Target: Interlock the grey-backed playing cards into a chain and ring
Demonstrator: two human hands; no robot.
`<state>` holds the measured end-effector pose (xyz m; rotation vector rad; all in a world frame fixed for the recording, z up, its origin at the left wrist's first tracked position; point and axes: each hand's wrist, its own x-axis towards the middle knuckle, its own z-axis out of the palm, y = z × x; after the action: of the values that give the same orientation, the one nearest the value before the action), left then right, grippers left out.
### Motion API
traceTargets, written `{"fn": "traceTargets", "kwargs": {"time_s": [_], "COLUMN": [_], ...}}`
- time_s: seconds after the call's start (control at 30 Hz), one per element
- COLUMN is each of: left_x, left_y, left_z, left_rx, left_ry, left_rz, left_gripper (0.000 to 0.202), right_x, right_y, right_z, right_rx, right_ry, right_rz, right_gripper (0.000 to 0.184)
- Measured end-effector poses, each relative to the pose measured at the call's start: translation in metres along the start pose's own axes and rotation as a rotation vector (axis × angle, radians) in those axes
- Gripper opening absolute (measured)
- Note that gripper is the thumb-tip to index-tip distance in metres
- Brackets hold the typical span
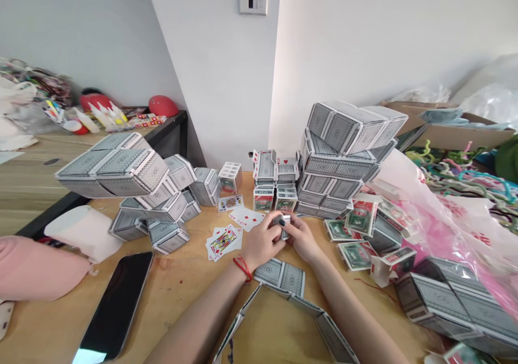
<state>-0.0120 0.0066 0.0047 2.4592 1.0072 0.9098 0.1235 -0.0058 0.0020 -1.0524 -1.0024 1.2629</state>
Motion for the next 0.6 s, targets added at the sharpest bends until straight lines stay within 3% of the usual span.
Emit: {"fn": "traceTargets", "kwargs": {"time_s": [0.1, 0.27, 0.47, 0.6], "left_x": [0.0, 0.0, 0.001, 0.001], "left_y": [-0.001, -0.002, -0.002, -0.001], "left_z": [0.001, 0.0, 0.0, 0.0], "left_rx": [-0.012, -0.064, -0.064, -0.082], "left_ry": [0.015, 0.044, 0.046, 0.043], "left_rz": [-0.012, -0.023, -0.082, -0.089], "left_gripper": [0.01, 0.014, 0.006, 0.006], "right_x": [0.001, 0.004, 0.004, 0.005], "right_y": [0.005, 0.012, 0.007, 0.009], "right_z": [-0.002, -0.005, -0.007, -0.008], "right_rx": [0.069, 0.066, 0.101, 0.106], "right_ry": [-0.059, 0.01, -0.1, -0.084], "right_rz": [0.072, 0.035, 0.066, 0.066], "right_gripper": [0.041, 0.043, 0.048, 0.046]}}
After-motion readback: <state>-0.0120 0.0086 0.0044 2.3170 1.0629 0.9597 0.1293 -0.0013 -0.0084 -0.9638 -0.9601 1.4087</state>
